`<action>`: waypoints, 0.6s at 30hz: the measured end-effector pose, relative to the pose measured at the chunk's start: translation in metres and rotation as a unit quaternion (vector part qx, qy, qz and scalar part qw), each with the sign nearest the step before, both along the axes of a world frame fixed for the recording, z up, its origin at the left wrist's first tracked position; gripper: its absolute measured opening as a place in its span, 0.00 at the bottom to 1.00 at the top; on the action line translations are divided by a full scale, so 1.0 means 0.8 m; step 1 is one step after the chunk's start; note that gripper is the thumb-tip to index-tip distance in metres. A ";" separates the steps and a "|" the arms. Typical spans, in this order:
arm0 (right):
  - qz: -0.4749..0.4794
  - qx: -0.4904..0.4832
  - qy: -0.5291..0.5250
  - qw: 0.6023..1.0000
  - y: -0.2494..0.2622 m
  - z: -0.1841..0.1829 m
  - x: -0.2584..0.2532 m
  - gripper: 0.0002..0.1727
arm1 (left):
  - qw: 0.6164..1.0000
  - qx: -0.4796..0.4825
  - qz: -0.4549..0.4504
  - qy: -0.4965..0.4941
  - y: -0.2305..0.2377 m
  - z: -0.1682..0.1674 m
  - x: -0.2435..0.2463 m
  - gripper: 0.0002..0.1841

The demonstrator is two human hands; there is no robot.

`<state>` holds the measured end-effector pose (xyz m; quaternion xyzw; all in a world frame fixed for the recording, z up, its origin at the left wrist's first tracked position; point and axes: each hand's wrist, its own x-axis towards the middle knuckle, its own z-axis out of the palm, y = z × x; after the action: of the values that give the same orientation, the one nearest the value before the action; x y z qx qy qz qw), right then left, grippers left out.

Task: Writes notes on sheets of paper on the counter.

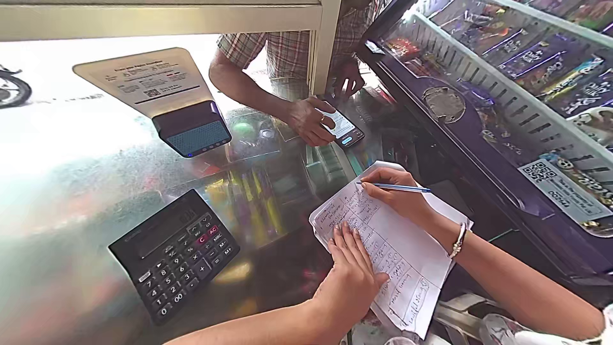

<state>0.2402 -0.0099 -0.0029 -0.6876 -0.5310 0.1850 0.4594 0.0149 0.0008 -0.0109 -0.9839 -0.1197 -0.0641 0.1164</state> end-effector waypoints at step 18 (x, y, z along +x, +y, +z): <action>-0.012 -0.336 -0.100 0.936 -0.302 0.095 -0.012 0.09 | 0.999 0.012 0.001 -0.031 0.001 -0.007 0.002 0.47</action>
<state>0.2304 -0.2516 0.0730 -0.8230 -0.4727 0.2779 0.1481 0.0163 0.0018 -0.0169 -0.9797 -0.1238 -0.0962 0.1248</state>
